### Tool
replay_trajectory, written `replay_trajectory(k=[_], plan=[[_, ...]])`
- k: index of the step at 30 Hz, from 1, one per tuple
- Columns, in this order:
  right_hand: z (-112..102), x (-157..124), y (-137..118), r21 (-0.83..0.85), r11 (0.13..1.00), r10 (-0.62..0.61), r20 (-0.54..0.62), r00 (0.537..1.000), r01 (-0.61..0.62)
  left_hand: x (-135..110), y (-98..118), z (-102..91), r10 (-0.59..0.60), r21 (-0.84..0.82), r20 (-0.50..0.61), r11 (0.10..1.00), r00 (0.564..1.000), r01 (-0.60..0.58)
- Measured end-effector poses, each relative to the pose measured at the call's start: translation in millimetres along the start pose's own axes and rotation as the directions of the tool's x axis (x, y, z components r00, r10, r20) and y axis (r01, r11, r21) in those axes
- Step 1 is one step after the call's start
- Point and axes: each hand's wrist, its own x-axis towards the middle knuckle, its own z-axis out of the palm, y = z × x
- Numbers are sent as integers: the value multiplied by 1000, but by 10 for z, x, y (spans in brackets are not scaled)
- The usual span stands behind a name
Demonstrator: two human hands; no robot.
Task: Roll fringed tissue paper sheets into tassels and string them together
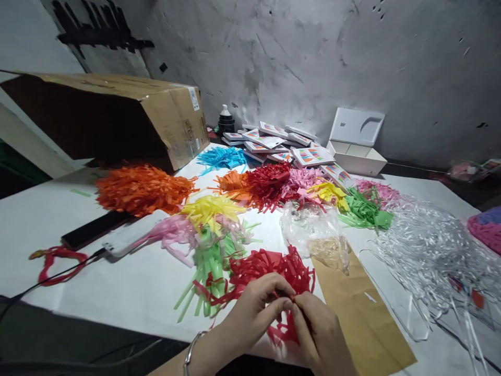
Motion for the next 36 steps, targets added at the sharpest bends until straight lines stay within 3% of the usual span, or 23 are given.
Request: replay_trajectory(k=[5,14,20,23,28,31,36], plan=[[58,-8,-61,136,990,39,-21,999,-35,-52,12,-19,-17,-32,-5,999,1000,17],[150,-92,-76,35,999,8,-78,997,-5,-141,-93,-10,-11,-27,-63,1000,998,10],[173,-80,-126,162,986,59,-103,993,-41,-144,-72,-63,-185,-205,-19,963,983,177],[195,-95,-132,169,985,54,-100,994,-36,-152,-43,-108,-174,-93,16,980,985,175],[199,-136,-86,69,998,-8,-52,999,12,-180,14,-220,13,323,116,945,993,-50],[208,-157,-68,55,998,-10,-27,1000,12,-190,53,-275,14,349,184,934,983,-78],[238,-166,-88,42,999,3,-26,1000,-2,-225,16,-274,11,452,178,887,984,-92]])
